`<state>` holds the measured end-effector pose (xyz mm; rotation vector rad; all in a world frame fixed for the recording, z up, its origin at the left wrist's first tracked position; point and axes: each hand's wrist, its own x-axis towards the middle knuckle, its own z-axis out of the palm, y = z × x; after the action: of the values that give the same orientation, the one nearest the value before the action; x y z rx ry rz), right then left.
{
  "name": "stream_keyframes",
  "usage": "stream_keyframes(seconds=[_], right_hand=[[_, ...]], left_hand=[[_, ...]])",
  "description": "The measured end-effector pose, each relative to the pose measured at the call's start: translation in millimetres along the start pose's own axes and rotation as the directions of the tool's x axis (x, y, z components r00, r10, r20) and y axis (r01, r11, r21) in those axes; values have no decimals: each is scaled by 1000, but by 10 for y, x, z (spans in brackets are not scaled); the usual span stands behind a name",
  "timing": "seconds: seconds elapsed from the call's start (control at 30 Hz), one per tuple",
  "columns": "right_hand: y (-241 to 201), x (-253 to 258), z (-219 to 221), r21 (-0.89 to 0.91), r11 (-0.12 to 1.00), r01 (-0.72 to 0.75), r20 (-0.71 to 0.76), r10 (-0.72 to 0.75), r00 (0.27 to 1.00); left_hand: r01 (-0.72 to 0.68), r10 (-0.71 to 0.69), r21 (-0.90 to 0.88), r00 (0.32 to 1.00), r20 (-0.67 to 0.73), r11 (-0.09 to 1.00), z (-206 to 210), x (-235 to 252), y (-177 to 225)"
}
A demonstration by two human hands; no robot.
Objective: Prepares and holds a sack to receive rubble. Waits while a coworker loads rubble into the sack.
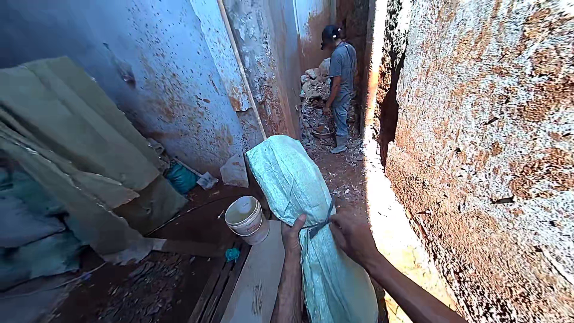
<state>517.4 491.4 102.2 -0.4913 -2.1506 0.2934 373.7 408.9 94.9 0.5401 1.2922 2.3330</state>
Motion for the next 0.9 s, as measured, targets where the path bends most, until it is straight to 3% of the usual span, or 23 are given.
stream_keyframes(seconds=[0.23,0.33,0.4,0.47,0.57,0.63,0.7,0.83,0.9], right_hand=[[-8,55,17,-51,998,36,-12,-37,999],[17,129,-60,70,994,-88,57,85,995],[53,240,-169,241,895,-375,269,310,912],[145,360,-219,370,711,-598,444,430,786],[274,480,-273,474,483,-736,590,446,673],[332,530,-330,470,443,-763,641,423,640],[376,582,-376,424,473,-772,670,410,619],[518,618,-394,166,733,-660,672,405,620],[579,612,-377,47,809,-586,674,407,616]], left_hand=[[-47,49,114,999,-16,992,32,-49,119],[-77,78,136,997,-4,988,55,5,131],[-88,87,156,996,13,984,72,35,158],[-79,78,188,997,14,979,99,52,201],[-61,59,207,998,17,976,166,78,226],[-50,46,208,999,26,977,210,66,231],[-55,50,209,998,26,976,242,58,225],[-75,73,179,997,15,981,289,15,131],[-96,94,169,995,23,981,304,8,53]])
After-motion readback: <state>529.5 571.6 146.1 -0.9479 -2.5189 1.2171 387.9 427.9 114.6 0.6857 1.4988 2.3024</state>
